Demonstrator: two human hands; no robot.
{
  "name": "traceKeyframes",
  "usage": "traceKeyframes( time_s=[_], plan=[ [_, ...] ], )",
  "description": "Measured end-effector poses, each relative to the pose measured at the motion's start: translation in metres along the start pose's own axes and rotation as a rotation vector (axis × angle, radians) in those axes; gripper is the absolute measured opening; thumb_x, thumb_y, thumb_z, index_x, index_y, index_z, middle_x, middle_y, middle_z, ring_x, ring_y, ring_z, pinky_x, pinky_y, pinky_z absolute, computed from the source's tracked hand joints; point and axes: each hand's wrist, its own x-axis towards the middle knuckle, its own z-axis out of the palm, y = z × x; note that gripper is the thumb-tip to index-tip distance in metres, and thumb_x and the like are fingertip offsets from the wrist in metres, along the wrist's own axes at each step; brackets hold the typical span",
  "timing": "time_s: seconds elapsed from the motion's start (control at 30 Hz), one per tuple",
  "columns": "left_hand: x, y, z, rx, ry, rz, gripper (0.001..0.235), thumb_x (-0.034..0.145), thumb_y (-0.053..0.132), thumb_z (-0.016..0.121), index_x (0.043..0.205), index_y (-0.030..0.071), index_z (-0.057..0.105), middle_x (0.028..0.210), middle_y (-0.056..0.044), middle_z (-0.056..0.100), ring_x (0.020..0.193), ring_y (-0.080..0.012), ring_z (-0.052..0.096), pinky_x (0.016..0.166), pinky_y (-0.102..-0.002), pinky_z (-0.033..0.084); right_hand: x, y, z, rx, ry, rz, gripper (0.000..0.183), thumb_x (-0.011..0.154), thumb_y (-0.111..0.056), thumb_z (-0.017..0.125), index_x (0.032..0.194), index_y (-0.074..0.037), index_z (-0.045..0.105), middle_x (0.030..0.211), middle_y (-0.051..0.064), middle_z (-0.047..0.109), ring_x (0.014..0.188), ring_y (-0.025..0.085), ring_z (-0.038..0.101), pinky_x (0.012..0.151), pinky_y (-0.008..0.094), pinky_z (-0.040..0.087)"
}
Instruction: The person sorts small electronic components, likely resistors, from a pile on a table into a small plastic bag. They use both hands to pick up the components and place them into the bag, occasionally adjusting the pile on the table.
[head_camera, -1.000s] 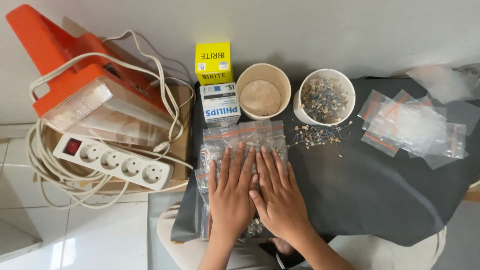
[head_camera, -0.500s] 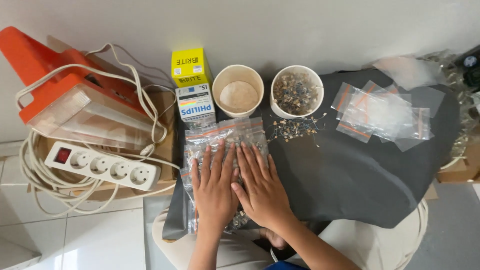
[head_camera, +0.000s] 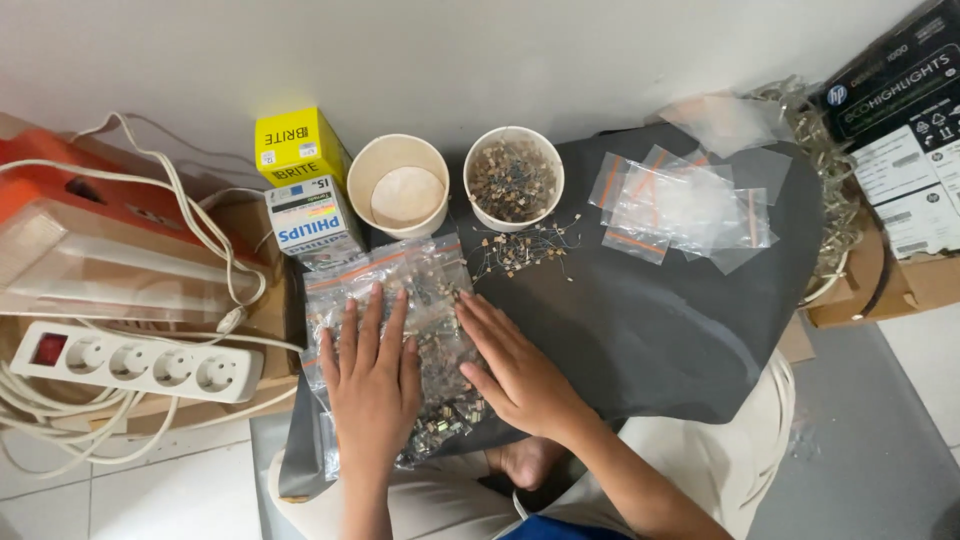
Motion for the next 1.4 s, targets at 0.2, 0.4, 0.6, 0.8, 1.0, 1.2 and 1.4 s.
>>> traceKeyframes(
  time_s=[0.2,0.4,0.6,0.8,1.0,1.2,1.4],
  plan=[
    [0.001,0.016,-0.009,0.073,0.007,-0.078,0.053,0.107,0.032,0.04,0.159,0.025,0.04,0.167,-0.005,0.035,0.155,-0.0319,0.031,0.124,-0.059,0.015,-0.024,0.022,-0.017,-0.467,0.034,0.105,0.065,0.105,-0.036,0.047,0.156,0.001,0.03,0.166,0.02,0.024,0.153,0.037,0.025,0.123,0.05,0.024],
    [-0.004,0.07,-0.003,0.165,-0.001,0.141,0.064,0.103,0.037,0.048,0.161,0.016,0.031,0.167,-0.009,0.031,0.155,-0.031,0.028,0.126,-0.052,0.019,-0.035,0.039,-0.039,-0.636,0.11,0.244,0.068,0.103,-0.04,0.047,0.154,0.003,0.032,0.166,0.021,0.023,0.153,0.039,0.024,0.121,0.055,0.024],
    [-0.007,0.128,0.039,0.042,0.006,0.317,0.051,0.104,0.02,0.038,0.152,0.003,0.046,0.161,-0.014,0.041,0.15,-0.0283,0.038,0.122,-0.044,0.031,-0.043,0.059,-0.042,-0.682,0.02,0.228,0.078,0.09,-0.024,0.05,0.158,0.002,0.023,0.168,0.019,0.02,0.156,0.034,0.017,0.123,0.052,0.017],
    [-0.006,0.13,0.058,-0.113,-0.055,0.246,0.061,0.108,0.038,0.036,0.154,-0.002,0.037,0.16,-0.021,0.039,0.149,-0.0322,0.039,0.119,-0.045,0.035,-0.055,0.063,-0.046,-0.713,0.035,0.246,0.073,0.091,-0.022,0.047,0.158,-0.002,0.028,0.168,0.012,0.024,0.154,0.03,0.025,0.121,0.052,0.023],
    [-0.004,0.126,0.059,-0.144,-0.099,0.249,0.071,0.106,0.054,0.034,0.154,0.002,0.039,0.16,-0.02,0.04,0.148,-0.0334,0.04,0.116,-0.047,0.037,-0.068,0.051,-0.052,-0.668,0.084,0.309,0.064,0.103,-0.034,0.044,0.158,-0.005,0.029,0.166,0.009,0.03,0.153,0.03,0.027,0.122,0.052,0.022],
    [0.001,0.134,0.064,0.046,-0.093,0.264,0.062,0.107,0.048,0.037,0.159,0.014,0.038,0.166,-0.008,0.034,0.152,-0.0279,0.032,0.119,-0.047,0.03,-0.083,0.048,-0.055,-0.708,0.059,0.314,0.063,0.103,-0.036,0.042,0.158,-0.008,0.032,0.166,0.007,0.031,0.154,0.03,0.026,0.122,0.053,0.021],
    [0.022,0.136,0.081,0.149,-0.067,0.265,0.058,0.106,0.045,0.04,0.159,0.023,0.039,0.167,0.0,0.033,0.153,-0.0246,0.031,0.118,-0.049,0.032,-0.073,0.049,-0.06,-0.724,0.02,0.302,0.063,0.102,-0.037,0.044,0.158,-0.012,0.032,0.167,0.002,0.03,0.154,0.027,0.025,0.12,0.054,0.022]
  ],
)
